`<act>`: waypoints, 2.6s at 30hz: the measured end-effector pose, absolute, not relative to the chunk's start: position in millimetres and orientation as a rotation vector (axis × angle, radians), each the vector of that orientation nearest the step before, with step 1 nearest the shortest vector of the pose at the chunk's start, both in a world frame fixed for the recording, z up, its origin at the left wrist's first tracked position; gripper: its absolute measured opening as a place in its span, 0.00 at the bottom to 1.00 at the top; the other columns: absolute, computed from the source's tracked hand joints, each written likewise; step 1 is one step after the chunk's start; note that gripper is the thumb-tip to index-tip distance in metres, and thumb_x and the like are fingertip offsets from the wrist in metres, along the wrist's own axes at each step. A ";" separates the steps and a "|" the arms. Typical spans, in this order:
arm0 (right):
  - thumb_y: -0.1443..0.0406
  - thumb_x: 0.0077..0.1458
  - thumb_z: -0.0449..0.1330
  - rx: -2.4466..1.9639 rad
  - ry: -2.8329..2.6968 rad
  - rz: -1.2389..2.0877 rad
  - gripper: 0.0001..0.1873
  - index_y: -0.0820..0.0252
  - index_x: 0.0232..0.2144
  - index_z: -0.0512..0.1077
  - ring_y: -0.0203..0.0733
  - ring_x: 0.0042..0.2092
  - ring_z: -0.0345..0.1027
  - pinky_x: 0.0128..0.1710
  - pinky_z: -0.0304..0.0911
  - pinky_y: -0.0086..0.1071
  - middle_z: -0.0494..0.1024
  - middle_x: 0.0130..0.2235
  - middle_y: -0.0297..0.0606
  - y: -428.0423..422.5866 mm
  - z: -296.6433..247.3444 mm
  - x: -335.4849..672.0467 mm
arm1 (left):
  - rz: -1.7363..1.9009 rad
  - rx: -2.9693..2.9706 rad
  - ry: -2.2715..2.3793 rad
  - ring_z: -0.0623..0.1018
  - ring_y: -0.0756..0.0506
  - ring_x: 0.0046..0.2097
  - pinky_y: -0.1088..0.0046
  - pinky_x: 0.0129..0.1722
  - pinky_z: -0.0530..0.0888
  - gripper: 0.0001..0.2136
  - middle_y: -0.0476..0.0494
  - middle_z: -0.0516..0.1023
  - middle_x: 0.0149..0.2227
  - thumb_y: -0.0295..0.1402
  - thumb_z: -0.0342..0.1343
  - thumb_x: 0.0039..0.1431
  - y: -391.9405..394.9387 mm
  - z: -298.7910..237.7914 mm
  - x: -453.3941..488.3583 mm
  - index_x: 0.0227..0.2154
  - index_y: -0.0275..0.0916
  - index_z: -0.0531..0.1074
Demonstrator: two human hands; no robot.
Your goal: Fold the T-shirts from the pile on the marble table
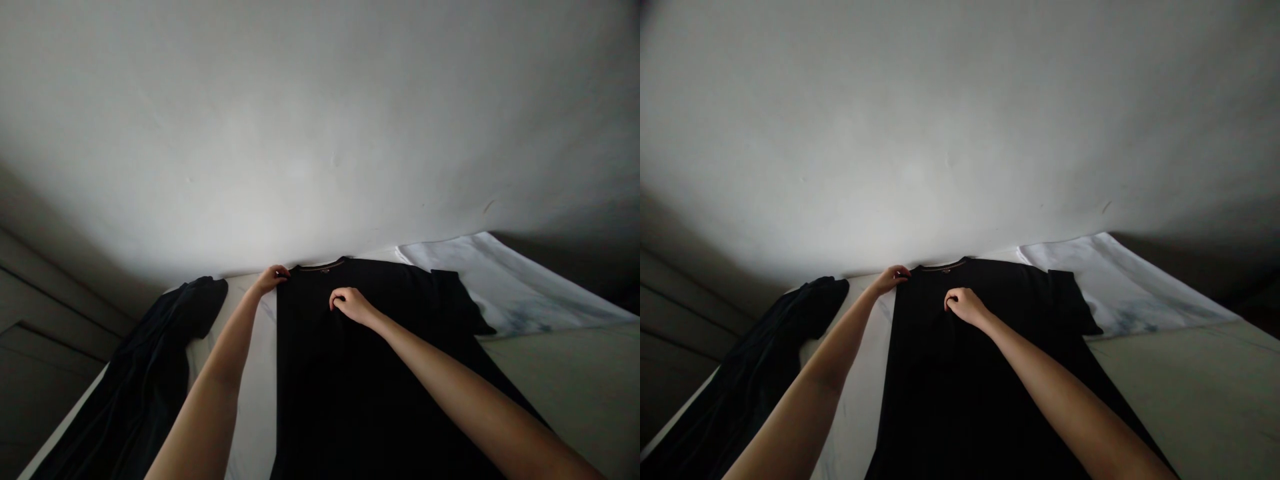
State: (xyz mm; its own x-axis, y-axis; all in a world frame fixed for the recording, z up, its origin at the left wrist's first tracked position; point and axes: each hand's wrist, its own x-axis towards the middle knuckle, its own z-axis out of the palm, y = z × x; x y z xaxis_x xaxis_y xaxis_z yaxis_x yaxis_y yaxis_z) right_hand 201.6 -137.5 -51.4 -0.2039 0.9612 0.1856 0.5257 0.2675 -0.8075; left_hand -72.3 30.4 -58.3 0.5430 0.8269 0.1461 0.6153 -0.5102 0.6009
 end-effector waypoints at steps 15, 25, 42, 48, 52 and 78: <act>0.63 0.61 0.51 -1.439 -2.363 0.347 0.26 0.68 0.58 0.69 0.58 0.66 0.55 0.64 0.50 0.47 0.64 0.64 0.54 -117.5 -38.4 119.0 | 0.596 2.596 1.727 0.68 0.38 0.62 0.58 0.62 0.62 0.19 0.37 0.72 0.60 0.30 0.46 0.64 -53.5 -74.5 -62.8 0.57 0.39 0.69; 0.59 0.68 0.41 -1.516 -2.424 0.295 0.30 0.62 0.69 0.52 0.51 0.71 0.40 0.68 0.36 0.52 0.51 0.70 0.44 -93.4 -67.9 87.2 | 0.290 2.626 1.752 0.55 0.32 0.69 0.46 0.65 0.53 0.25 0.41 0.55 0.70 0.33 0.42 0.67 -64.9 -86.1 -65.4 0.66 0.45 0.58; 0.66 0.62 0.56 -1.840 -1.733 0.251 0.16 0.61 0.50 0.74 0.44 0.55 0.70 0.55 0.62 0.35 0.77 0.53 0.46 -128.7 -36.9 179.9 | 0.279 2.603 1.895 0.58 0.35 0.69 0.49 0.67 0.51 0.22 0.37 0.61 0.67 0.35 0.44 0.68 -75.9 -59.5 -43.6 0.63 0.43 0.65; 0.58 0.58 0.63 -2.108 -1.593 0.409 0.13 0.61 0.38 0.79 0.48 0.45 0.76 0.41 0.66 0.31 0.82 0.41 0.45 -157.4 -37.3 231.7 | 0.355 2.637 1.780 0.63 0.40 0.67 0.58 0.66 0.59 0.22 0.38 0.65 0.65 0.31 0.39 0.69 -88.1 -61.1 -3.6 0.63 0.37 0.63; 0.54 0.54 0.65 -2.156 -1.606 0.507 0.15 0.61 0.33 0.79 0.51 0.44 0.77 0.37 0.65 0.33 0.83 0.39 0.47 -164.6 -35.7 218.3 | 0.266 2.577 1.761 0.57 0.40 0.69 0.58 0.67 0.57 0.24 0.40 0.56 0.69 0.37 0.40 0.70 -97.6 -67.0 8.7 0.66 0.37 0.57; 0.70 0.41 0.69 -1.858 -1.335 0.372 0.22 0.57 0.38 0.65 0.43 0.38 0.74 0.41 0.68 0.34 0.76 0.36 0.35 -152.5 -82.2 213.3 | 0.278 2.505 1.836 0.51 0.35 0.71 0.51 0.67 0.51 0.27 0.48 0.49 0.72 0.54 0.40 0.66 -101.6 -70.3 9.9 0.67 0.59 0.53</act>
State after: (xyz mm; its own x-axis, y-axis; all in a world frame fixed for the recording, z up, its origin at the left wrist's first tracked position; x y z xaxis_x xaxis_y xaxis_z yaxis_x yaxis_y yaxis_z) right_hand 213.3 -152.5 -82.2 0.4000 0.8930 0.2063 0.6576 -0.1229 -0.7433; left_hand 9.9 -101.6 -70.3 0.2908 0.9479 0.1297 0.9438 -0.3065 0.1238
